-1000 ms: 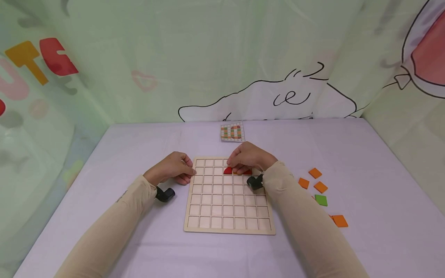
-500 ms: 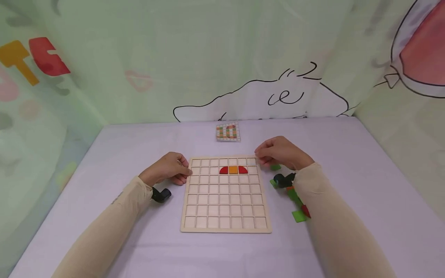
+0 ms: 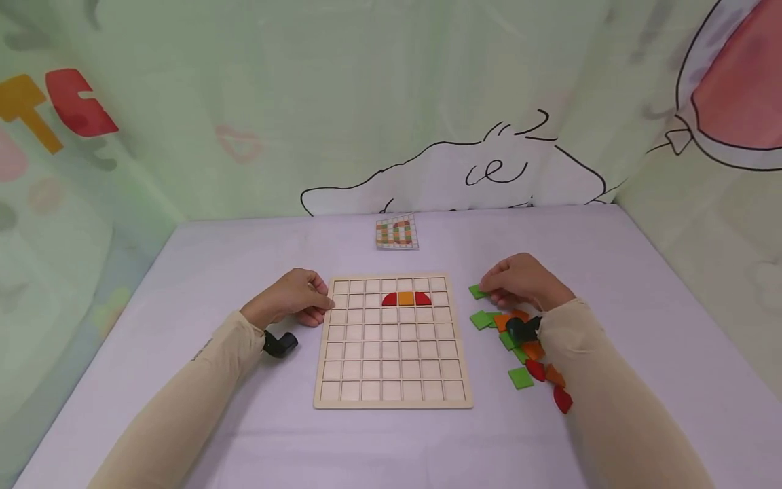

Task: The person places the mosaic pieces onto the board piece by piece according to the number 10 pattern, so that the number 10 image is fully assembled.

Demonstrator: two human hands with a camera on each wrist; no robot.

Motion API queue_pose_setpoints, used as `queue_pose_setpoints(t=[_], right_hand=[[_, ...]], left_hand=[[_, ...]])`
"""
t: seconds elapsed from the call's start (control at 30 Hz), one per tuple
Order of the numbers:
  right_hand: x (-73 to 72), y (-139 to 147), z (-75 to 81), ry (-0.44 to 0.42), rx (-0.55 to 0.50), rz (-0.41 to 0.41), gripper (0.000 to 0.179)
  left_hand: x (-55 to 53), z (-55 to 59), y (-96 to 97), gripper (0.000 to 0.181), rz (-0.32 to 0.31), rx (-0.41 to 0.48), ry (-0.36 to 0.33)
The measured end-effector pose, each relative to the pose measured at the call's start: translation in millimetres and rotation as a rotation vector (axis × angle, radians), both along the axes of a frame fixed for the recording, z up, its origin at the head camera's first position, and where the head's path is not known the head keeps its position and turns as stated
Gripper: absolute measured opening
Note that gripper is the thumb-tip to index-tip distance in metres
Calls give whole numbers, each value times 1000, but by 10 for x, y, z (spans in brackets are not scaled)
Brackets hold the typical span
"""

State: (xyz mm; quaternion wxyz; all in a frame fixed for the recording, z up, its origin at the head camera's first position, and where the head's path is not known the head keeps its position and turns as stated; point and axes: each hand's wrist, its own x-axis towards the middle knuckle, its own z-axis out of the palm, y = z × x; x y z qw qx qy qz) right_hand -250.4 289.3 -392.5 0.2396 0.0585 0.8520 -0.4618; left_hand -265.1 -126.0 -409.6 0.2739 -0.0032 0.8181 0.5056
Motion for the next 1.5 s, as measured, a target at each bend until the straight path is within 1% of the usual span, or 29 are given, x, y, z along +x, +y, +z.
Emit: queue_pose_setpoints(t=[0.13,0.33,0.57,0.7,0.9,1.03,1.27,1.5], right_hand=[[-1,-35,-13,11,65,-19,34],[3,-120,22,43,185,-13,30],[9,-199,31,36,199,-18,21],[6,-174,24,39,166,-16,25],[12,-117,0,-8,-12,-26,38],[15,-93,-18,-35,-67,-31,37],[24,-84,-38,-38,-96,-17,32],[38,-146,-24,-24,-33,-8,27]], left_hand=[[10,8,-3,23,-1,9,1],[18,16,-2,23,-2,18,1],[27,32,10,22,0,16,1],[26,29,13,22,1,17,1],[21,23,12,23,-2,12,-1],[21,27,9,22,-4,11,0],[19,30,7,22,-7,15,-5],[15,30,6,22,-7,15,-1]])
